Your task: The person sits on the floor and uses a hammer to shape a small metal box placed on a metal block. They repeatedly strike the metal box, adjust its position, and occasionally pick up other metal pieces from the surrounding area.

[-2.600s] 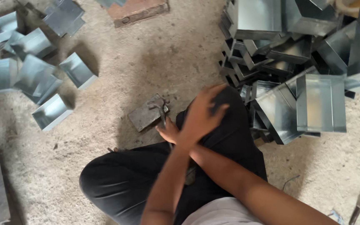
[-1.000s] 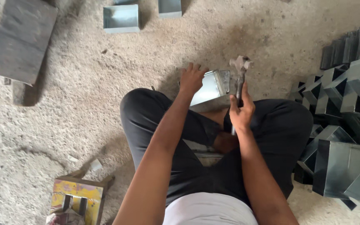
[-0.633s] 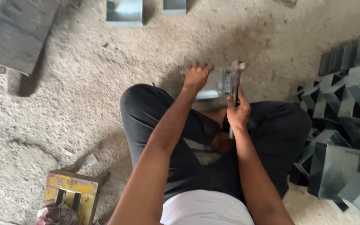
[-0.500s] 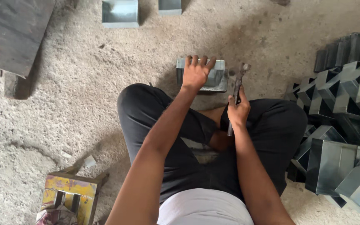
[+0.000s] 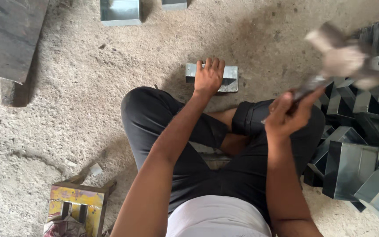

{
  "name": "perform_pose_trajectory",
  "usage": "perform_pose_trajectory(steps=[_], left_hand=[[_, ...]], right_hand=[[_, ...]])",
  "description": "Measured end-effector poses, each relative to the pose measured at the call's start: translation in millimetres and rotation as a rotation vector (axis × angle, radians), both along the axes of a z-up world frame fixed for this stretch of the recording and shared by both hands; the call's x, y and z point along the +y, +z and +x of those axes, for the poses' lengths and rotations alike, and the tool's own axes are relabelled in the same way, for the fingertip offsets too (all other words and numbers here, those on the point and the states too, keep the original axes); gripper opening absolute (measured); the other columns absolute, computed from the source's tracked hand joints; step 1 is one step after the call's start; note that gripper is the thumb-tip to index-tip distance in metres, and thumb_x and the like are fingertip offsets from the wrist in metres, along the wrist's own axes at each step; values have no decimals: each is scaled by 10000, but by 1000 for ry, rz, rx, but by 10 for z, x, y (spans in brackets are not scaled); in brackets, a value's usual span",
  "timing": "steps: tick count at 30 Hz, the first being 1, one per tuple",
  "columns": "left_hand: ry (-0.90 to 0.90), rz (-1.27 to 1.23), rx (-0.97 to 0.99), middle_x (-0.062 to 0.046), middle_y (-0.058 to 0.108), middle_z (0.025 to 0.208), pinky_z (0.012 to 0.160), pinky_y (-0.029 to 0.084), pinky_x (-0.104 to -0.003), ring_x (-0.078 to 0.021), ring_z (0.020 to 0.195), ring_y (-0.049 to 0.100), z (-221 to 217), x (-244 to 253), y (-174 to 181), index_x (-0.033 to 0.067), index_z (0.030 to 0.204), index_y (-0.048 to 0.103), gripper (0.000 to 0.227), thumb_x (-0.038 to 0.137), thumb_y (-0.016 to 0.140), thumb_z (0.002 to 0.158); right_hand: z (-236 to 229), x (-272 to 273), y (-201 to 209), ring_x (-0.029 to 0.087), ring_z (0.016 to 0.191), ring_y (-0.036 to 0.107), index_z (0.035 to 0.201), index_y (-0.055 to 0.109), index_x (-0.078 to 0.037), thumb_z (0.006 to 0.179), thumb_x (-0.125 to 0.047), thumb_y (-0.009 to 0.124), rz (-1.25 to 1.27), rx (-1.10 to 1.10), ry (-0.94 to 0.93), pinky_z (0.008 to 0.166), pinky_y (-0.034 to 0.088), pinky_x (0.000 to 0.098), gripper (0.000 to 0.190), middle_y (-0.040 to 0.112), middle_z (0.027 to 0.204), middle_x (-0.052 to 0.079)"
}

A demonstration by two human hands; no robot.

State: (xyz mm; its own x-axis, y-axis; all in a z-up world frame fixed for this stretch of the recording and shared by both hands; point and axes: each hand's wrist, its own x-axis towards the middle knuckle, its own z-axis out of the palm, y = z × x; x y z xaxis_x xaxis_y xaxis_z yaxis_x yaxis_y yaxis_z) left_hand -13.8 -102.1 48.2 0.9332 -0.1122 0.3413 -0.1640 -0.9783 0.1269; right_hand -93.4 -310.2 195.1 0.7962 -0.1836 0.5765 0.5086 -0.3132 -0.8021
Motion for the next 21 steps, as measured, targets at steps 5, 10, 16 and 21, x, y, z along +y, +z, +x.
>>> perform_pose_trajectory(steps=[5, 10, 16, 21], left_hand=[[21, 10, -73, -50, 659, 1043, 902, 453, -484, -248, 1012, 623, -69, -34, -64, 123, 1076, 649, 184, 183, 556, 928], [39, 18, -107, -49, 665, 1036, 874, 445, -467, -240, 986, 622, -8, -36, -67, 131, 1098, 660, 212, 170, 570, 910], [59, -69, -116, -46, 678, 1061, 901, 444, -487, -254, 1008, 618, -42, -57, -57, 135, 1105, 673, 192, 155, 587, 935], [266, -614, -132, -148, 623, 1199, 997, 423, -540, -372, 1129, 577, -108, -165, -484, 55, 1231, 575, 448, 64, 622, 786]], right_hand=[[113, 9, -280, 393, 879, 687, 1584, 429, -60, 1088, -102, 607, -685, 332, 58, 792, 560, 426, 529, 658, 1060, 303], [136, -167, -560, 321, 843, 713, 1542, 503, -27, 1026, -92, 698, -605, 467, 62, 755, 545, 393, 556, 698, 987, 264], [-196, -81, -727, 154, 772, 646, 1557, 510, -51, 1037, -104, 702, -350, 511, 106, 687, 536, 331, 557, 684, 1034, 147], [-449, 104, -357, 40, 662, 557, 1636, 381, -90, 1044, -66, 611, -33, 618, 148, 543, 475, 219, 635, 615, 937, -5]])
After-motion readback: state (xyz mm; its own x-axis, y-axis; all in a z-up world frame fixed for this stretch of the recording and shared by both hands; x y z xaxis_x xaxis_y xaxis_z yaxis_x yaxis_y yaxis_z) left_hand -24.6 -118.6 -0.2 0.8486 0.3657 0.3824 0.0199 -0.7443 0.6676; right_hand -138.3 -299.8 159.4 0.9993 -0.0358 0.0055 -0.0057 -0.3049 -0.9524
